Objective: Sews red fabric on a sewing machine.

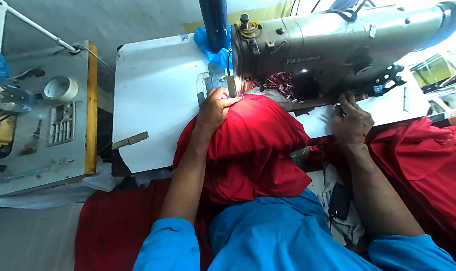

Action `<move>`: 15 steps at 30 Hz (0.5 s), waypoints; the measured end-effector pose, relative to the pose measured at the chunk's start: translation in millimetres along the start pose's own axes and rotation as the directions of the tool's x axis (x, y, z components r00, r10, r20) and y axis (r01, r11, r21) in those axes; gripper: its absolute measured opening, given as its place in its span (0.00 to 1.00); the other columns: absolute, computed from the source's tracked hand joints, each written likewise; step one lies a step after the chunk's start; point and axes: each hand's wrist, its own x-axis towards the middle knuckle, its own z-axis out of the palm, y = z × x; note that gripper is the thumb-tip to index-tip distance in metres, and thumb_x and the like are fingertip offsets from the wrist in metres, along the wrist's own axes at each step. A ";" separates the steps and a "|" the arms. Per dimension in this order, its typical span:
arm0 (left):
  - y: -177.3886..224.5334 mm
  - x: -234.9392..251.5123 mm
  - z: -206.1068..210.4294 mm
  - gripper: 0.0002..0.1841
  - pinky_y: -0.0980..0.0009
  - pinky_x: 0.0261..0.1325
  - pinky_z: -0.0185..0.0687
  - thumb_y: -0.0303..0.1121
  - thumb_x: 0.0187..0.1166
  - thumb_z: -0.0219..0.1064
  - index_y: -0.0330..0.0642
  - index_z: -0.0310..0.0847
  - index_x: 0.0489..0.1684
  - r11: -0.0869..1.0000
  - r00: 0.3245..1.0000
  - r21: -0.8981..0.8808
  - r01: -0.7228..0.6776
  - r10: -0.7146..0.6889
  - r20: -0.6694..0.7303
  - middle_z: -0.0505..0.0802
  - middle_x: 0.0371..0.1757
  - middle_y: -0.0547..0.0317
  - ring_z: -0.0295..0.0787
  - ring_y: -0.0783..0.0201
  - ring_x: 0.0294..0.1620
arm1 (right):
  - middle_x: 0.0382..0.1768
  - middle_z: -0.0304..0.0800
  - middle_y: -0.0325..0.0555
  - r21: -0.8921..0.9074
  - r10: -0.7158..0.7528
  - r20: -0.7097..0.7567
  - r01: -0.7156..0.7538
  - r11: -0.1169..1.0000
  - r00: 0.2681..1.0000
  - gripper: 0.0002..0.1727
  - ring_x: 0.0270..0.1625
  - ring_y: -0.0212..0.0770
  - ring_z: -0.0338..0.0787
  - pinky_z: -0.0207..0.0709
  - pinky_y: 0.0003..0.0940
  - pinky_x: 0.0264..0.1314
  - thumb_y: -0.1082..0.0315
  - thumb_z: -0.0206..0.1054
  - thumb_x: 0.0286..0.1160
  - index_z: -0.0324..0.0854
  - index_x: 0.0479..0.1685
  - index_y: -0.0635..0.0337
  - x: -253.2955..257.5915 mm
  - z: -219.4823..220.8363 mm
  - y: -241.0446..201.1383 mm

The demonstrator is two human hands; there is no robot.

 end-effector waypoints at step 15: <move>1.1 0.4 -1.8 0.20 0.60 0.73 0.75 0.27 0.81 0.60 0.61 0.95 0.57 1.000 1.000 -0.026 -0.003 0.003 -0.003 0.90 0.63 0.56 0.82 0.56 0.66 | 0.85 0.75 0.45 0.004 0.005 0.008 -0.005 1.000 1.000 0.27 0.59 0.66 0.92 0.79 0.74 0.48 0.65 0.56 0.84 0.77 0.84 0.48 -0.1 -0.8 -2.3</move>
